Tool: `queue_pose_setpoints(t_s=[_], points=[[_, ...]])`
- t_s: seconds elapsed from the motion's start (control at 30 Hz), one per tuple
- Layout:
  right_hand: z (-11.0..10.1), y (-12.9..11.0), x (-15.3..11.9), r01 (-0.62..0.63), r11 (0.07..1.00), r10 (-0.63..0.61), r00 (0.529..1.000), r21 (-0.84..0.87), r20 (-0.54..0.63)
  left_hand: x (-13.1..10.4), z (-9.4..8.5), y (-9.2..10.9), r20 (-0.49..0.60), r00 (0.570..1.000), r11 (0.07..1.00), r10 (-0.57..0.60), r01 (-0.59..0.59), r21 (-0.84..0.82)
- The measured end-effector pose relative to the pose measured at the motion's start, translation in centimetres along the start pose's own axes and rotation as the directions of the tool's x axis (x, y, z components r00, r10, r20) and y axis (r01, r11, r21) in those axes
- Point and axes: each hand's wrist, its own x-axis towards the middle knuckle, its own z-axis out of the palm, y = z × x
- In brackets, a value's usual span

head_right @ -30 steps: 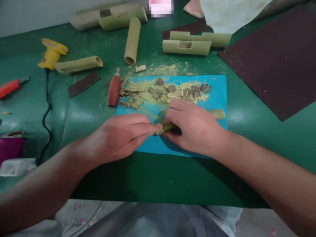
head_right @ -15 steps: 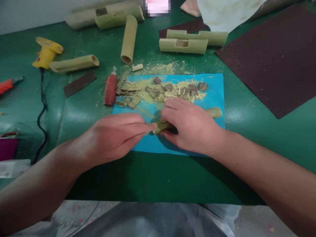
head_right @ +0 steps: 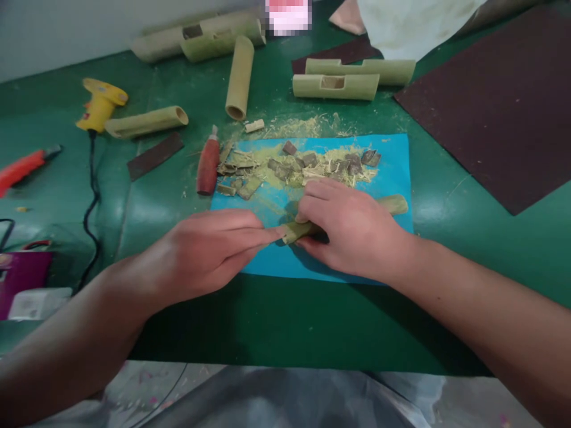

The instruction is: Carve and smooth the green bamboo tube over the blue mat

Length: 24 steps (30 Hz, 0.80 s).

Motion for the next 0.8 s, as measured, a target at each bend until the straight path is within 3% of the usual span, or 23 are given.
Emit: queue_pose_setpoints(t_s=[0.8], points=[[0.13,0.18,-0.01,0.013,1.0,-0.013,1.0,0.008,-0.012,0.28,-0.01,-0.02,0.009,0.999,1.0,0.03,-0.03,0.006]])
